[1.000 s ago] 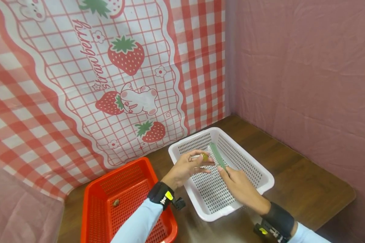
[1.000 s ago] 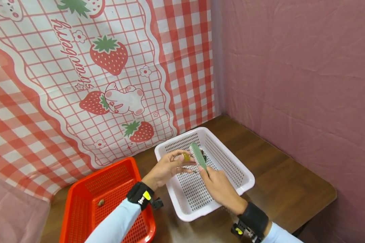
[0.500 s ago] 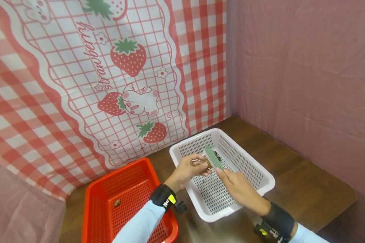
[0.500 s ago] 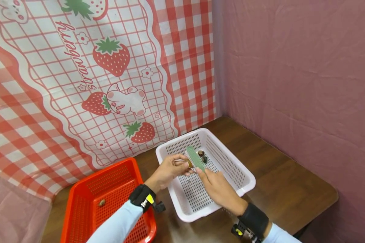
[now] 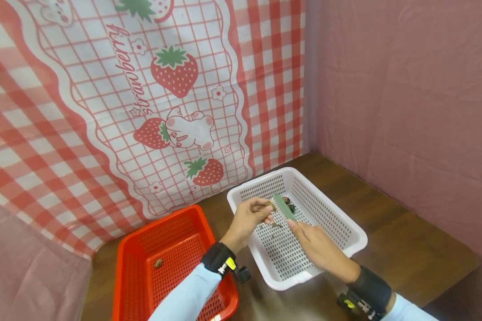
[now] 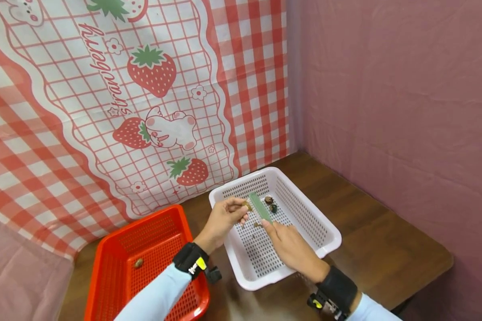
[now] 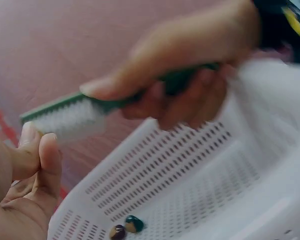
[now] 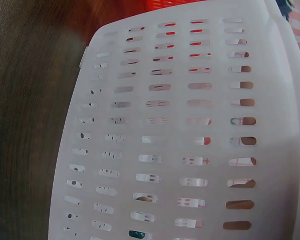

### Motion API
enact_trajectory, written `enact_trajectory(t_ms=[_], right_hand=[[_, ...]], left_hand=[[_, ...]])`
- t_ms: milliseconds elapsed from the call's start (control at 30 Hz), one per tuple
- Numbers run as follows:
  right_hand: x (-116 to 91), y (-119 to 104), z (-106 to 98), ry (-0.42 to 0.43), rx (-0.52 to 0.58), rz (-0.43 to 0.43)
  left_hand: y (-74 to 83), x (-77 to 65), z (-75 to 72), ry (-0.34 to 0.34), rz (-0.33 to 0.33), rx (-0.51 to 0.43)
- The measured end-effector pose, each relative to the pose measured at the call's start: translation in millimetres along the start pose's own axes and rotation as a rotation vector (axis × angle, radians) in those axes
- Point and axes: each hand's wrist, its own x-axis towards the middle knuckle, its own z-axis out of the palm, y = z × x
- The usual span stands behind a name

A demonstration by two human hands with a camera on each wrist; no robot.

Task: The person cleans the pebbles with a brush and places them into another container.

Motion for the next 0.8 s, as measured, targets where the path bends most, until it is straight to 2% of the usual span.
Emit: enact_trajectory(t_ms=[67,200,367,500,633,700,800], right_hand=[[0,0,0,0.002,0.001,0.0],[0,1,0,0.012,-0.004,0.007],[-1,1,0,0.01,0.008,0.008],[-2,2,-1,0.002,0.075,0.026],[-1,1,-2,0.0,0.098,0.003],[-1,0,-2,0.001,0.101,-0.011],[-1,1,-2,0.007,0.111,-0.008]], left_hand=[[2.3,1.0,0.1,0.008,0.002,-0.031],[4.4,1.7,0.9,-0.039,-0.011,-0.04],[1.4,-0.5,3.0,-0.008,-0.036,-0.095],[-2.8,-5.3,9.9,-0.097,-0.062,-0.099],[-5.1,-3.2,10.5,-0.058,-0.048,-0.154],[-5.1,-1.5,8.7,-0.057,-0.052,-0.15],[-3.2,-1.3,9.0,-0.091,-0.048,-0.096]])
